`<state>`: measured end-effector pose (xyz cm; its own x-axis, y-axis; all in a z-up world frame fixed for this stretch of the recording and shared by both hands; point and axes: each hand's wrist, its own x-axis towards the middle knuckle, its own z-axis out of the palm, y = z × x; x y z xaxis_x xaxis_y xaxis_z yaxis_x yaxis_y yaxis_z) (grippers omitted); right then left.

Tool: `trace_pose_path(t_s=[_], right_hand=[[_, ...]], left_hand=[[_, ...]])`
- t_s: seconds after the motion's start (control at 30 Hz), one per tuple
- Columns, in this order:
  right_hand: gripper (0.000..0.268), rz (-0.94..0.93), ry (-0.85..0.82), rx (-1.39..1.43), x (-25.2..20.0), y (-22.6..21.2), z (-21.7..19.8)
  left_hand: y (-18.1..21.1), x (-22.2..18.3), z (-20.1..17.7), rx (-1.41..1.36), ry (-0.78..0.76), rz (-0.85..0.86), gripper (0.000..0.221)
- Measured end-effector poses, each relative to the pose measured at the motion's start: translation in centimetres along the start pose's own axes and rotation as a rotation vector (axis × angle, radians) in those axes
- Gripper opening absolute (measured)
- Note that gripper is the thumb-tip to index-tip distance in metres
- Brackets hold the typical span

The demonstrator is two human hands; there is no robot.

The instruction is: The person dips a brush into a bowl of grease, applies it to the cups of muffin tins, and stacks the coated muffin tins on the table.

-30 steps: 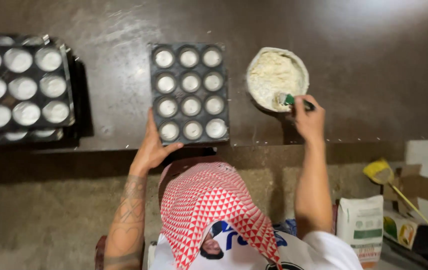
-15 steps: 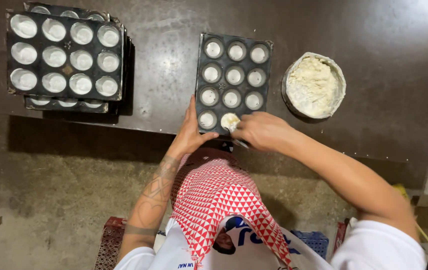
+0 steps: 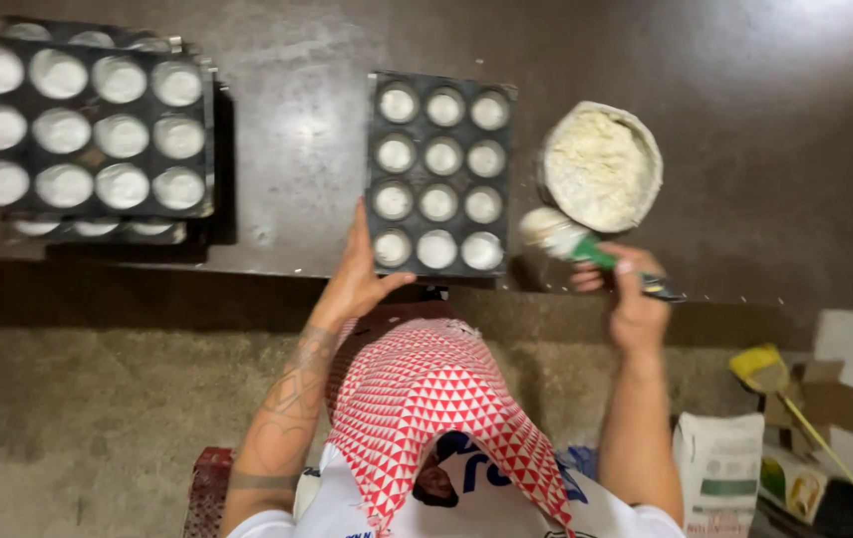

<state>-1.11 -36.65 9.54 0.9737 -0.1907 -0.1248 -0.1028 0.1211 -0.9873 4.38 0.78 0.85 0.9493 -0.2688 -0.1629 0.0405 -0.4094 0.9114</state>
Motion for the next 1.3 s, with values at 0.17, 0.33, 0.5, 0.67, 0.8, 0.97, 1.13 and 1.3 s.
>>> trace_pose_path(t_s=[0.17,0.33,0.5,0.67,0.8,0.97,1.13,1.3], right_hand=[[0.021,-0.205,0.254,-0.891,4.4,-3.5,-7.0],[0.023,-0.020,0.258,-1.028,11.4,4.4,-10.2],[0.019,-0.021,0.296,-0.708,10.7,4.6,-9.0],[0.018,-0.243,-0.284,-0.737,5.2,-5.1,-0.7],[0.044,-0.558,-0.905,-0.896,4.7,-8.9,8.6],[0.043,-0.751,-1.286,-1.312,5.5,-6.4,17.2],[0.028,-0.256,-0.884,-1.092,7.1,2.4,22.1],[0.048,0.460,-0.134,0.021,6.0,9.1,18.9]], left_hand=[[-0.8,0.3,-0.4,-0.005,-0.055,0.017,0.135],[-0.6,0.3,-0.5,-0.042,-0.065,-0.031,0.135],[-0.4,0.1,-0.5,-0.021,-0.023,0.012,0.132],[-0.6,-0.1,-0.2,-0.042,0.009,-0.007,0.132],[-1.1,-0.6,0.3,-0.075,0.065,0.064,0.129],[-2.4,-0.9,0.9,-0.111,0.104,0.105,0.128],[-3.2,-0.8,1.3,-0.088,0.114,0.101,0.125],[-2.8,-0.8,1.3,-0.051,0.129,0.121,0.127]])
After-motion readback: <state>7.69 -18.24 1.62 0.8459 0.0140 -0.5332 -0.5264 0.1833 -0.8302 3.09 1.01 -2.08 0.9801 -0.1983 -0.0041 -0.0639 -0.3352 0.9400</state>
